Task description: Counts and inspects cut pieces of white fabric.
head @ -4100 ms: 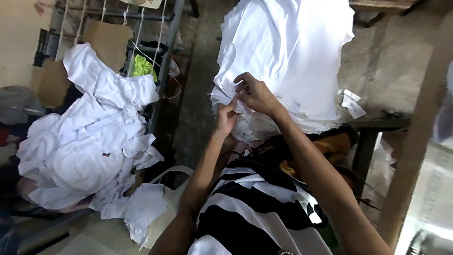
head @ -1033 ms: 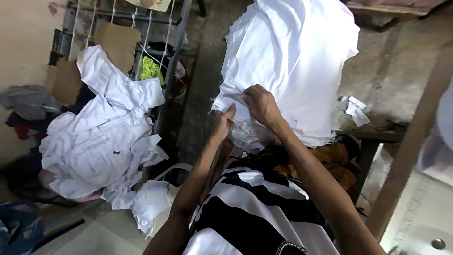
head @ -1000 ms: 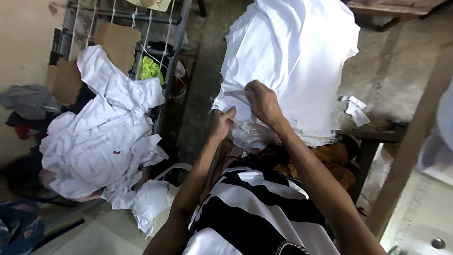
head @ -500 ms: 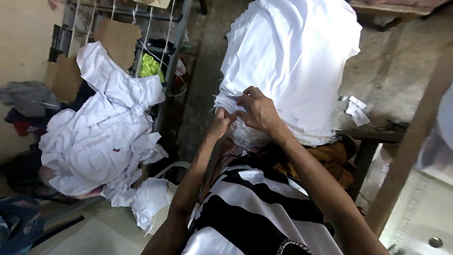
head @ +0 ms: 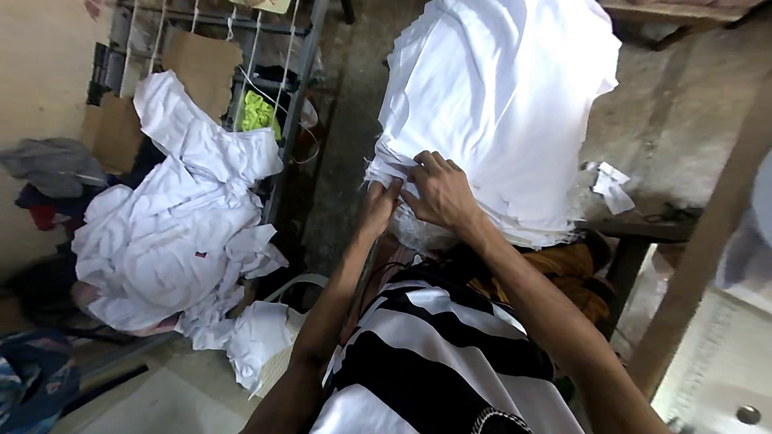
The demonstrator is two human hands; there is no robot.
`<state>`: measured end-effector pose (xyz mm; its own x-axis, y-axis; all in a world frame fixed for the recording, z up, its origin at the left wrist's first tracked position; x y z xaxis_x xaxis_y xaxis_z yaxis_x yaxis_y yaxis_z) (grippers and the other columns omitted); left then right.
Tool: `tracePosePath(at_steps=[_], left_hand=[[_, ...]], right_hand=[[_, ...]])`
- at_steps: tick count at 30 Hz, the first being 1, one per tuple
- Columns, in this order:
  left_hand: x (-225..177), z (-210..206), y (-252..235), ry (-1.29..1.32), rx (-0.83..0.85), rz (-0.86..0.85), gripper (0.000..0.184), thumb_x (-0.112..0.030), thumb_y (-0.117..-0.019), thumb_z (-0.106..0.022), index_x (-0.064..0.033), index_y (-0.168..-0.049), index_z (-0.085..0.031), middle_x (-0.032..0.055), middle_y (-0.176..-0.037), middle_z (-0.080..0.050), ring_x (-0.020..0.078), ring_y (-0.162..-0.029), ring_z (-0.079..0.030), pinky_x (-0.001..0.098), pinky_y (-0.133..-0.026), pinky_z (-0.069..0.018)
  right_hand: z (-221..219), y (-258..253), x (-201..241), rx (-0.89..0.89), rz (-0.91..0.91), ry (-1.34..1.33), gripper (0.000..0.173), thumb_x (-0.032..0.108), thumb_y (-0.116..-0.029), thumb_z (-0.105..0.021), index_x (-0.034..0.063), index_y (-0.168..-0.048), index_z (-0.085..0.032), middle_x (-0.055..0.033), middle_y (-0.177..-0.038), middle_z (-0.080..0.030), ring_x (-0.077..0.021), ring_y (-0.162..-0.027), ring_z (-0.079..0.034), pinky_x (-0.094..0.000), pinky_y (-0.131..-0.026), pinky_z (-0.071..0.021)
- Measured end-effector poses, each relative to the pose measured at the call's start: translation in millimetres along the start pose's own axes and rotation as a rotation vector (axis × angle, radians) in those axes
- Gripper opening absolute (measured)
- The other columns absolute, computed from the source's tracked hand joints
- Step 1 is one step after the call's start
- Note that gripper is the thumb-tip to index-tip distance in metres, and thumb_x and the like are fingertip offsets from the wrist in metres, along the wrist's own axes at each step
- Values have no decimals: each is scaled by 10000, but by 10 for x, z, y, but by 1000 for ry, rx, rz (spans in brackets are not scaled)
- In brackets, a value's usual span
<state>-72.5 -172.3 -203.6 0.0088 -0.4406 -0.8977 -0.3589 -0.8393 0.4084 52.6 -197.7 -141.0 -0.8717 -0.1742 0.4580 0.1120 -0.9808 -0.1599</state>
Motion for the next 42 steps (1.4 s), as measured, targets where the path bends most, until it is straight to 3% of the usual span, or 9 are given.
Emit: tracePosePath(at_steps=[4, 7, 10, 17, 23, 27, 33, 37, 42], left_hand=[[-50, -18, -18, -35, -51, -13, 340, -251, -1065, -562, -116, -1371, -502, 34, -1163, -664, 115, -981, -671, 343, -826, -596], [-70, -37, 18, 37, -21, 31, 322, -110, -1036, -581, -69, -1340, -483, 44, -1149, -650, 122, -994, -668, 343, -878, -588], [-49, -21, 52, 130, 56, 39, 252, 42, -984, -535, -45, -1217, -498, 51, -1101, -635, 136, -995, -660, 353, -910, -577], [-36, 48, 80, 129, 147, -19, 238, 68, -985, -480, -47, -1183, -543, 38, -1055, -687, 134, -966, -691, 361, -922, -584], [-43, 42, 73, 49, 113, -21, 251, -34, -1046, -506, -51, -1297, -506, 37, -1132, -659, 129, -1028, -668, 363, -946, -571], [-57, 21, 58, -10, 76, -29, 320, -111, -1050, -544, -51, -1358, -484, 64, -1179, -649, 149, -1049, -661, 377, -923, -580], [-87, -25, 60, -20, -30, -8, 371, -168, -1050, -571, -87, -1394, -459, 53, -1205, -638, 131, -1031, -660, 350, -879, -585], [-76, -38, 53, -2, -46, -7, 349, -155, -1051, -568, -79, -1376, -468, 50, -1190, -638, 125, -1021, -661, 347, -873, -587], [-100, -48, 49, 6, -25, -11, 320, -192, -1062, -555, -99, -1361, -490, 40, -1173, -652, 127, -1009, -666, 349, -870, -586]], right_hand=[[34, -17, -28, -57, -28, 0, 232, 234, -917, -646, 13, -930, -713, -182, -1140, -665, -360, -962, -663, -505, -714, -529], [158, -28, -102, -121, -122, -130, 193, 159, -947, -632, -17, -959, -708, -204, -1146, -665, -378, -988, -671, -529, -757, -560], [274, -52, -274, -174, -250, -301, 221, 166, -1023, -603, -37, -1027, -691, -207, -1136, -653, -354, -991, -670, -505, -834, -569], [306, -173, -616, -190, -409, -464, 298, 260, -1038, -602, -18, -1034, -707, -166, -1026, -684, -255, -923, -673, -425, -854, -551], [297, -169, -532, -178, -321, -464, 191, 163, -987, -661, -15, -1016, -723, -164, -1058, -701, -253, -954, -689, -412, -883, -564], [241, -170, -435, -113, -241, -450, 199, 70, -970, -641, 12, -1161, -645, -167, -1070, -703, -294, -958, -702, -468, -864, -579], [195, -160, -273, -124, -66, -332, 231, -61, -913, -567, 50, -1000, -751, -183, -1069, -670, -317, -977, -670, -433, -848, -575], [232, -111, -246, -122, -80, -337, 214, -54, -912, -582, 32, -1013, -750, -184, -1106, -667, -316, -978, -671, -434, -842, -574], [237, -126, -286, -65, -107, -382, 215, 145, -917, -662, 10, -1061, -746, -184, -1138, -681, -301, -1035, -677, -439, -900, -569]])
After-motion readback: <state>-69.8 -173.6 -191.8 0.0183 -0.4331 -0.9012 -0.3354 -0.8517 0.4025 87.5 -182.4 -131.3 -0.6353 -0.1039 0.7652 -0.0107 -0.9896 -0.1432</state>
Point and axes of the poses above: each hand's wrist, its own y-axis away from the middle knuckle, its own z-axis out of the back of the hand, x = y × z, the point moved 7 cm from there along -y, towards the middle knuckle
